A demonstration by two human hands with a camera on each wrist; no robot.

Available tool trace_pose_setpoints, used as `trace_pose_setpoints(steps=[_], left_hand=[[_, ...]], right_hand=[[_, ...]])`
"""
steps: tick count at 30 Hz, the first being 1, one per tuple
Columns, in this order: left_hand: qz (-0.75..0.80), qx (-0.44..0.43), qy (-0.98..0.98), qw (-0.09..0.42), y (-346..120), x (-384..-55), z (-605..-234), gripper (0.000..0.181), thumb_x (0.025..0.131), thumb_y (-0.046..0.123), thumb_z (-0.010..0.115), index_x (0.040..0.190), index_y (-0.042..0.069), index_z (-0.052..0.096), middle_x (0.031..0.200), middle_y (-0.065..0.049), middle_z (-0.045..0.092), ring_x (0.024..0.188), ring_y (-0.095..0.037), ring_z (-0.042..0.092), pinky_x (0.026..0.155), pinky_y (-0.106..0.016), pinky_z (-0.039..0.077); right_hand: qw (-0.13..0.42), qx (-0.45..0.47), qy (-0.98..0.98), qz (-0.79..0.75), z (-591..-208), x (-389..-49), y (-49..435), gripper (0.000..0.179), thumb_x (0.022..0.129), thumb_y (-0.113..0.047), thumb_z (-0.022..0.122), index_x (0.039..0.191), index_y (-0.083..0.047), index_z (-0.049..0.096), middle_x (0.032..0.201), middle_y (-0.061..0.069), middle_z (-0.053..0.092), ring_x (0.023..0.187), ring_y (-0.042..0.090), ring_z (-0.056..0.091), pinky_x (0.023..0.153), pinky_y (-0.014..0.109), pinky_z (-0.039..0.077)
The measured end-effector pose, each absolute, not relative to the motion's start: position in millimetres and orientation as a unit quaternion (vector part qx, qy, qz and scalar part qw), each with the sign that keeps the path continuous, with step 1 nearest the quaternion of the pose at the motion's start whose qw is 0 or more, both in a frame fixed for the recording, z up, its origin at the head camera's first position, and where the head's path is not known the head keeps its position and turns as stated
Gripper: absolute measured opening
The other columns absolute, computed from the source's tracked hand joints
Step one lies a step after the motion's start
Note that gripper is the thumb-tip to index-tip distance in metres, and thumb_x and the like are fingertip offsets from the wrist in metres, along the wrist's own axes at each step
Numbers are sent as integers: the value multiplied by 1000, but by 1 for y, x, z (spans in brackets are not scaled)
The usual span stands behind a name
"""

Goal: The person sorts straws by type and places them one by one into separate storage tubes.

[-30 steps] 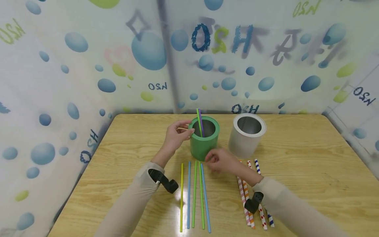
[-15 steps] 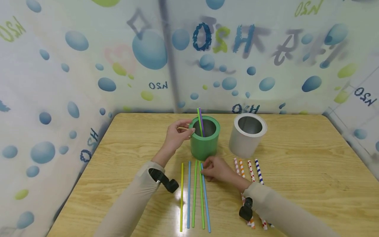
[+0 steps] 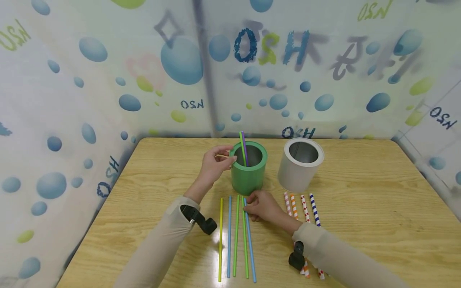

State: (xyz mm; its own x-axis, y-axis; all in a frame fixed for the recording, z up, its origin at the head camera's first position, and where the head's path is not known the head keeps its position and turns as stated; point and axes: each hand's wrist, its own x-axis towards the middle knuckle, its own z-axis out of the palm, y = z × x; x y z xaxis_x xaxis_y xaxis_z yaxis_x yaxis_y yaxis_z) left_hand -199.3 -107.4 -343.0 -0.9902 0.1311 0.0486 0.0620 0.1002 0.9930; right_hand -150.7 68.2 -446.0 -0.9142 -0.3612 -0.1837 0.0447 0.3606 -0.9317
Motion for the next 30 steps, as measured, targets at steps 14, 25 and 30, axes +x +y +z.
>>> trace_pose_setpoints(steps=[14, 25, 30], left_hand=[[675, 69, 735, 20, -111, -216, -368, 35, 83, 6, 67, 117, 0, 59, 92, -8, 52, 75, -14, 55, 70, -37, 54], [666, 64, 744, 6, -109, -215, -368, 32, 83, 6, 67, 114, 2, 61, 91, -9, 52, 76, -17, 56, 64, -28, 54], [663, 60, 746, 6, -109, -214, -368, 31, 83, 6, 67, 113, 2, 61, 91, -9, 52, 76, -16, 55, 64, -29, 54]], right_hand=[[185, -84, 818, -539, -443, -149, 68, 21, 80, -2, 67, 93, 7, 55, 54, 7, 57, 46, 14, 57, 42, 29, 51], [161, -59, 848, -502, -439, -147, 62, 22, 75, -1, 66, 93, 6, 54, 52, 6, 58, 44, 14, 57, 41, 28, 50], [145, -74, 867, -471, -440, -146, 60, 22, 71, 0, 66, 90, 6, 55, 50, 3, 56, 42, 11, 56, 41, 25, 49]])
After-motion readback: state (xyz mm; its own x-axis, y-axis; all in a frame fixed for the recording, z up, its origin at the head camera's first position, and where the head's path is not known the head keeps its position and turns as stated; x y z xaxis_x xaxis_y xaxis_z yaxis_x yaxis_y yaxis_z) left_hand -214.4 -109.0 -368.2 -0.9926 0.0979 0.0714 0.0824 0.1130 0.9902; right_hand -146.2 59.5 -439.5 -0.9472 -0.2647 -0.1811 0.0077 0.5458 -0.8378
